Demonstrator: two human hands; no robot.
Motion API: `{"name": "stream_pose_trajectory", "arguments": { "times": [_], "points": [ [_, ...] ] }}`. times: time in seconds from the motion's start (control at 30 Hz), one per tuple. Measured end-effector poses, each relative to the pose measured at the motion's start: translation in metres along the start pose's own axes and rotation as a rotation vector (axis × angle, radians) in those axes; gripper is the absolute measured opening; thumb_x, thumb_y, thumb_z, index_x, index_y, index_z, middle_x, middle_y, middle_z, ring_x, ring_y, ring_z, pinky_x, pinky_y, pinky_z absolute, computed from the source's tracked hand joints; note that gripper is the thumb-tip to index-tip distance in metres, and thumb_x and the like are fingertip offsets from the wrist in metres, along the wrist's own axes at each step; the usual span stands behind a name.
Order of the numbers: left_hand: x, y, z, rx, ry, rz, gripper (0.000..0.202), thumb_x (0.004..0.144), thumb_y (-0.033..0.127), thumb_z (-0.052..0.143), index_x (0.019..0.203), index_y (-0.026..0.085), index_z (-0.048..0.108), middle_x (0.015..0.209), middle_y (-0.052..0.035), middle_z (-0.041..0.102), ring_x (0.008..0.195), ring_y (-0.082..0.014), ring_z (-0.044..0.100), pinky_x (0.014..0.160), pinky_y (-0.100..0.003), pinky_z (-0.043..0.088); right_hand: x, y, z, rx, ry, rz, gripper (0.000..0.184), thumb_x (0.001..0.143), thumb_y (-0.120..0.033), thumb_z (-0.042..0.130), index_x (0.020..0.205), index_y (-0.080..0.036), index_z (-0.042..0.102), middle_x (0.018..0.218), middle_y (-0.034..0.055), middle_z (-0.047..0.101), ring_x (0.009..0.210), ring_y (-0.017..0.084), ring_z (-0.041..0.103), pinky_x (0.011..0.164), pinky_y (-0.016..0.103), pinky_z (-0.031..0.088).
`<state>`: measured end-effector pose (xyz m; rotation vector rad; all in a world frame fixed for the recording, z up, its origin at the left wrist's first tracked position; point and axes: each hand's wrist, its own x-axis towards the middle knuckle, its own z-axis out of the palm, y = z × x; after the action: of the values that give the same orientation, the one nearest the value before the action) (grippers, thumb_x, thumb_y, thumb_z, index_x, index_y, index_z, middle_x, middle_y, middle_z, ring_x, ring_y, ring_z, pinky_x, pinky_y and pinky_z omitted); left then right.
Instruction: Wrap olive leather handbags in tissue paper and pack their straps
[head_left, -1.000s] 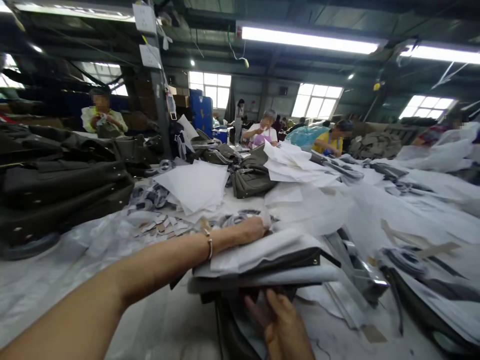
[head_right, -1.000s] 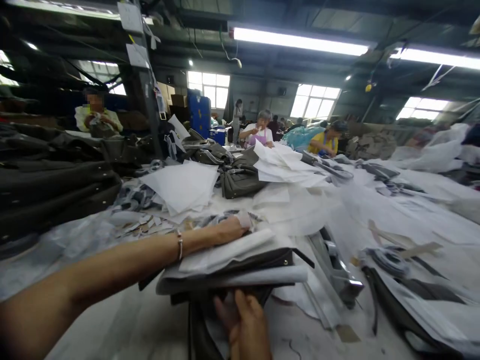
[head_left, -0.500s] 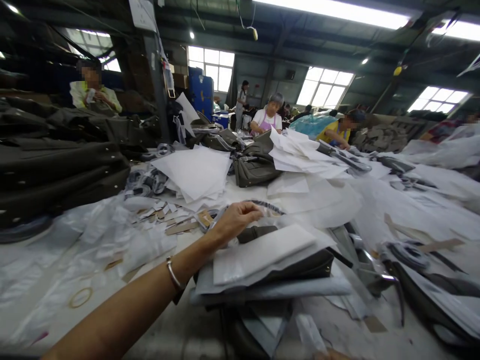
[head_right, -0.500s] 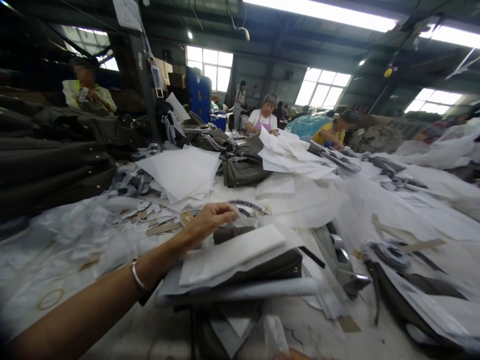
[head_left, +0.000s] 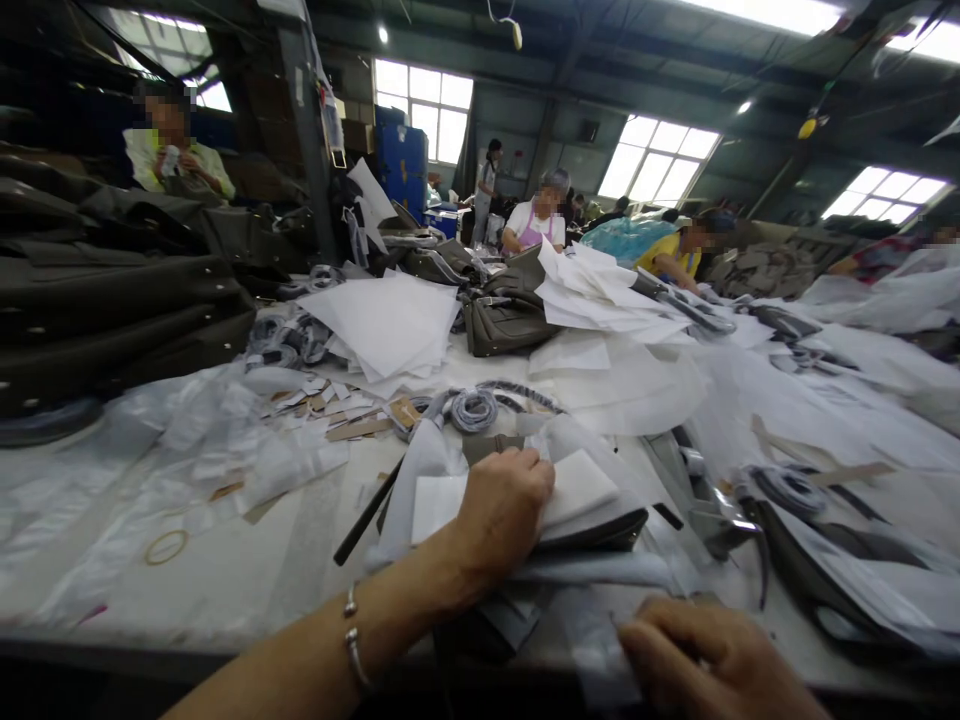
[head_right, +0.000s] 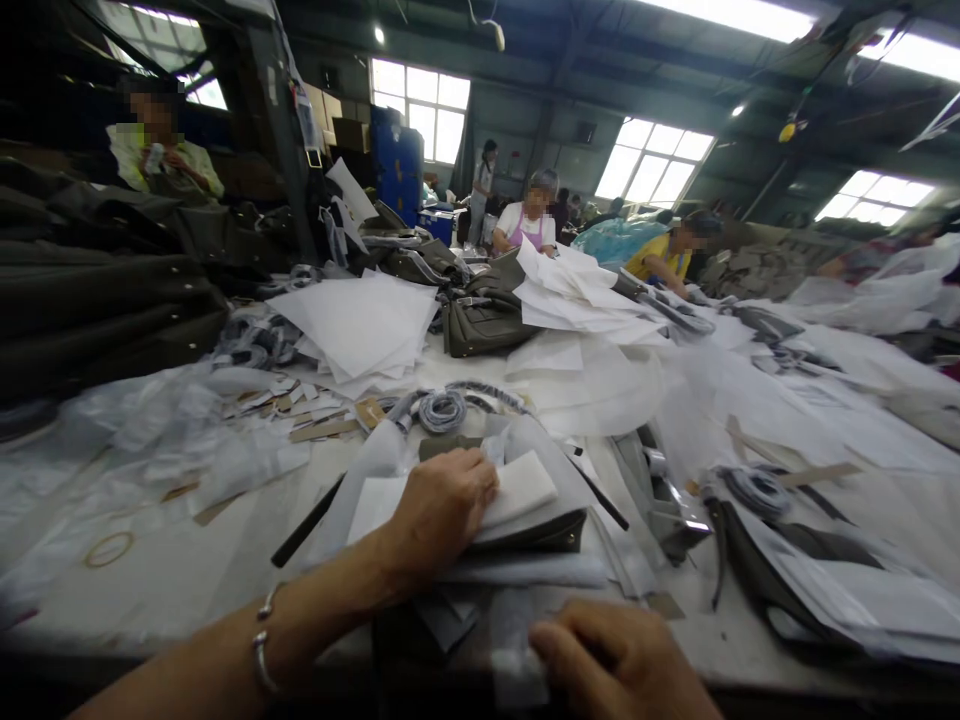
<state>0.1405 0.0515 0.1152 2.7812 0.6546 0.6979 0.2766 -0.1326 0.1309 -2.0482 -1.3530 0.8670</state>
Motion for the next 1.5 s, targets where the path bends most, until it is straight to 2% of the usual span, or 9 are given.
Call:
{"name": "stream_pose_trajectory", "arguments": {
  "times": [0.13, 0.23, 0.3, 0.57, 0.8, 1.07, 1.2, 1.33, 1.5],
  "points": [
    [-0.023, 0.002, 0.021, 0.041, 0.134, 0.086, 0.017, 0.094, 0.015, 0.049, 0.080, 0.018, 0.059, 0.081, -0.0035, 0.062, 0.075, -0.0189, 0.056, 0.068, -0.031, 0.043, 0.021, -0.029, -0.036, -0.192, 0.351, -0.316, 0.022, 0.085, -0.045, 0.065, 0.084, -0.026, 0.074, 0.091, 0.0040, 0.073, 0.083, 0.022, 0.066, 0.079, 0.028, 0.051],
    [-0.025, -0.001, 0.023, -0.001, 0.175, 0.107, 0.019, 0.095, 0.015, 0.048, 0.081, 0.018, 0.060, 0.079, -0.0026, 0.062, 0.074, -0.0178, 0.056, 0.069, -0.031, 0.044, 0.050, -0.037, -0.039, -0.358, 0.183, -0.510, 0.038, 0.079, -0.041, 0.073, 0.114, -0.029, 0.070, 0.134, 0.0062, 0.061, 0.126, 0.030, 0.053, 0.111, 0.046, 0.035],
    [-0.022, -0.005, 0.021, -0.068, 0.169, 0.078, 0.018, 0.095, 0.016, 0.050, 0.083, 0.017, 0.062, 0.080, -0.0024, 0.062, 0.075, -0.0169, 0.057, 0.071, -0.029, 0.045, 0.066, -0.035, -0.036, -0.463, 0.030, -0.545, 0.061, 0.069, -0.041, 0.081, 0.126, -0.027, 0.063, 0.143, 0.0082, 0.054, 0.138, 0.033, 0.040, 0.118, 0.054, 0.021],
    [-0.014, -0.015, 0.011, -0.502, 0.226, -0.014, 0.014, 0.091, 0.013, 0.054, 0.093, 0.019, 0.066, 0.086, -0.0018, 0.062, 0.080, -0.0133, 0.060, 0.074, -0.022, 0.047, 0.072, -0.026, -0.029, -0.530, 0.047, -0.575, 0.046, 0.068, -0.031, 0.083, 0.109, -0.024, 0.061, 0.122, 0.0074, 0.064, 0.120, 0.029, 0.053, 0.105, 0.045, 0.039],
    [-0.013, -0.017, 0.015, -0.333, 0.230, 0.367, 0.014, 0.092, 0.015, 0.049, 0.094, 0.017, 0.063, 0.082, -0.0035, 0.062, 0.077, -0.0158, 0.057, 0.073, -0.027, 0.046, 0.076, -0.012, -0.021, -0.446, 0.210, -0.640, 0.046, 0.065, -0.026, 0.087, 0.097, -0.023, 0.055, 0.109, 0.0056, 0.065, 0.109, 0.027, 0.057, 0.095, 0.042, 0.044],
    [-0.024, 0.003, 0.000, -0.176, -0.039, 0.285, 0.018, 0.092, 0.030, 0.059, 0.104, 0.017, 0.059, 0.097, -0.0047, 0.061, 0.088, -0.0194, 0.057, 0.080, -0.031, 0.048, 0.079, 0.005, -0.023, -0.442, 0.265, -0.681, 0.038, 0.072, -0.033, 0.083, 0.100, -0.023, 0.059, 0.115, 0.0070, 0.066, 0.115, 0.028, 0.058, 0.098, 0.046, 0.046],
    [-0.031, 0.007, 0.003, -0.166, -0.030, 0.208, 0.015, 0.091, 0.020, 0.058, 0.106, 0.020, 0.059, 0.097, -0.0029, 0.061, 0.089, -0.0185, 0.058, 0.082, -0.032, 0.048, 0.048, 0.001, -0.037, -0.425, 0.454, -0.835, 0.036, 0.082, -0.028, 0.074, 0.115, -0.023, 0.060, 0.121, 0.0088, 0.065, 0.122, 0.028, 0.055, 0.106, 0.049, 0.041],
    [-0.028, 0.004, 0.005, -0.201, -0.034, 0.199, 0.020, 0.088, 0.019, 0.063, 0.107, 0.022, 0.061, 0.097, -0.0016, 0.062, 0.089, -0.0187, 0.059, 0.082, -0.032, 0.048, 0.015, -0.010, -0.041, -0.400, 0.611, -0.864, 0.022, 0.087, -0.017, 0.067, 0.108, -0.024, 0.063, 0.111, 0.0066, 0.068, 0.111, 0.024, 0.061, 0.100, 0.042, 0.046],
    [-0.026, 0.007, -0.005, -0.199, -0.073, 0.184, 0.020, 0.089, 0.020, 0.061, 0.109, 0.021, 0.059, 0.100, -0.0026, 0.061, 0.092, -0.0196, 0.058, 0.082, -0.033, 0.049, 0.028, -0.007, -0.025, -0.600, 0.471, -0.827, 0.027, 0.087, -0.021, 0.068, 0.113, -0.023, 0.062, 0.122, 0.0070, 0.065, 0.123, 0.028, 0.054, 0.110, 0.050, 0.037]
  ]
}}
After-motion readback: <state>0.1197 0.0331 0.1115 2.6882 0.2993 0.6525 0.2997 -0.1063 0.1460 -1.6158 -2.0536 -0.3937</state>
